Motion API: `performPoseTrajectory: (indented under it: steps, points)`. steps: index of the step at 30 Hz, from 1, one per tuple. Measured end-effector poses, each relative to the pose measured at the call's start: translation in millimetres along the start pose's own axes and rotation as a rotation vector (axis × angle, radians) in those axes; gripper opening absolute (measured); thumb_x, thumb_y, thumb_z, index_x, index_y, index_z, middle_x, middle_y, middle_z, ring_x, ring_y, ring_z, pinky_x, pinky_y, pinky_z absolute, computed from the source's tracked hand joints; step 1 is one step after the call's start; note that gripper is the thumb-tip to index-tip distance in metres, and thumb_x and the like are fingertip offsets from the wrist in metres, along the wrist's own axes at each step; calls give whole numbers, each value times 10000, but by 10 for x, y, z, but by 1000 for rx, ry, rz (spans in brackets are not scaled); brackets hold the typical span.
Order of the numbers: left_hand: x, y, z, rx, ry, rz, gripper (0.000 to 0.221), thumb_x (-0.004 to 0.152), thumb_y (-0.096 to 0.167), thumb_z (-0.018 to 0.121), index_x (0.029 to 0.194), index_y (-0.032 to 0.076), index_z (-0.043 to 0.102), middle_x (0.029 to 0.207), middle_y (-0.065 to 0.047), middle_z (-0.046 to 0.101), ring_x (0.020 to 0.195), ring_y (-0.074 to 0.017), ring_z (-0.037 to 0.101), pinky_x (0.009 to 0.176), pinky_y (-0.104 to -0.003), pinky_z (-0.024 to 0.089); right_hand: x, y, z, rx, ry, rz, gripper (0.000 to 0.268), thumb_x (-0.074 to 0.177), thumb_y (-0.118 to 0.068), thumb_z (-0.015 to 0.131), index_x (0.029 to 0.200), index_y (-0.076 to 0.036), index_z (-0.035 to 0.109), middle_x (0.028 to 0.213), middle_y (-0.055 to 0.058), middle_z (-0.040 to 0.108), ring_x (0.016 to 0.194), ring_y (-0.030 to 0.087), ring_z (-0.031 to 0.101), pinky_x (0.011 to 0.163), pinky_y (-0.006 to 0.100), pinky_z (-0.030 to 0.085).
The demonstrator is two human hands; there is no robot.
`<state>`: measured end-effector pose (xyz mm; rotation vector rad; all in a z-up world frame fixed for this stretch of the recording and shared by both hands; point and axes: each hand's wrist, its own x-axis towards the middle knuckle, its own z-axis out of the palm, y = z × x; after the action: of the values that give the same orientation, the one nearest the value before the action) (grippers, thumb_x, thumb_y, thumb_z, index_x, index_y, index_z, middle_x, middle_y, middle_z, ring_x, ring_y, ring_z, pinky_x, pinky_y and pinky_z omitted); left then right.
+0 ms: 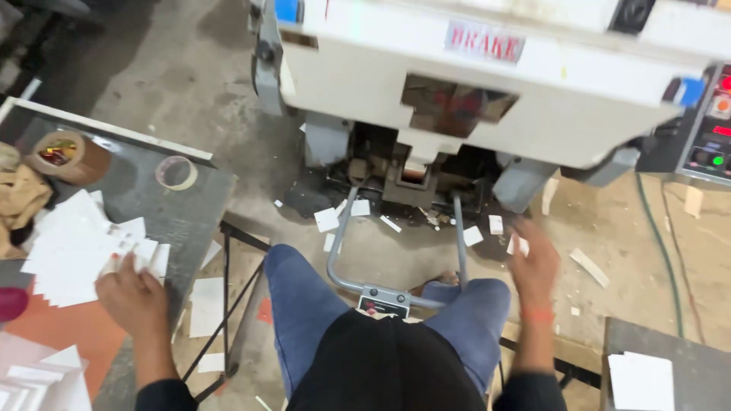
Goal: Operating an industrial stamping or embossing machine by manually placing and removing small paper cards.
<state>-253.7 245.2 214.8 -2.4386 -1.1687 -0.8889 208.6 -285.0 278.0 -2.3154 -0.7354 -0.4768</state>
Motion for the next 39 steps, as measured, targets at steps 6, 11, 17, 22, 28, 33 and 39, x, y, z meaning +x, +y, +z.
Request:
performPoseTrajectory:
  steps: [6, 11, 17, 22, 28, 33, 39]
  points:
    - [-464, 1549, 392, -794, -731, -271, 310, 1053, 267, 541, 1205, 84, 740, 1125, -179, 724, 1055, -386, 674, 912, -448, 513, -2521, 2455, -1116, -1369, -36, 461, 984, 497, -791, 731, 1108, -19, 746, 983, 284, 744, 895, 398, 719, 750, 444, 559]
    - [-887, 2704, 1113, -743, -1254, 455, 401, 858, 385, 689, 1161, 128, 741, 1176, -124, 740, 1117, -327, 683, 963, -406, 515, -2587, 2332, -1708, -832, -421, 836, 604, 799, -601, 778, 1048, -51, 793, 1019, 230, 772, 1007, 402, 732, 913, 478, 573]
    - [-1498, 3223, 1821, -1164, -1411, 307, 443, 889, 328, 691, 1254, 78, 668, 1202, -153, 718, 1108, -310, 698, 959, -376, 532, -2243, 2617, -2095, -579, -669, 833, 557, 772, -657, 663, 1003, -177, 827, 1030, 148, 784, 1053, 383, 710, 917, 493, 542]
    - [-1685, 3136, 1868, -887, -1425, 453, 351, 959, 372, 717, 1069, 43, 765, 1124, -163, 752, 1056, -314, 692, 927, -388, 539, -2764, 2738, -1695, -742, -402, 871, 492, 1042, -509, 556, 985, -83, 795, 962, 224, 770, 974, 446, 718, 914, 537, 553]
    - [-1119, 3172, 1331, -1253, -1303, -12, 302, 919, 270, 687, 1147, 74, 716, 1061, -124, 774, 931, -224, 737, 832, -344, 573, -3044, 3248, -1191, -913, -122, 924, 435, 1032, -405, 593, 926, -21, 768, 919, 252, 762, 942, 426, 743, 917, 501, 575]
    - [-422, 3311, 810, -1242, -1113, 308, 251, 975, 296, 646, 1070, 97, 765, 1006, -92, 764, 908, -243, 732, 816, -356, 569, -2777, 3430, -2100, -982, -739, 320, 213, 815, -200, 650, 941, -141, 812, 1269, 93, 708, 1074, 267, 742, 974, 400, 604]
    - [1238, 4046, -348, -1422, -583, 568, 269, 1058, 283, 572, 1106, 96, 759, 1012, -101, 717, 965, -278, 701, 850, -384, 555, -803, 997, -1683, -599, 224, 216, 386, 1001, 35, 535, 1297, -50, 768, 981, 240, 714, 845, 393, 687, 772, 458, 521]
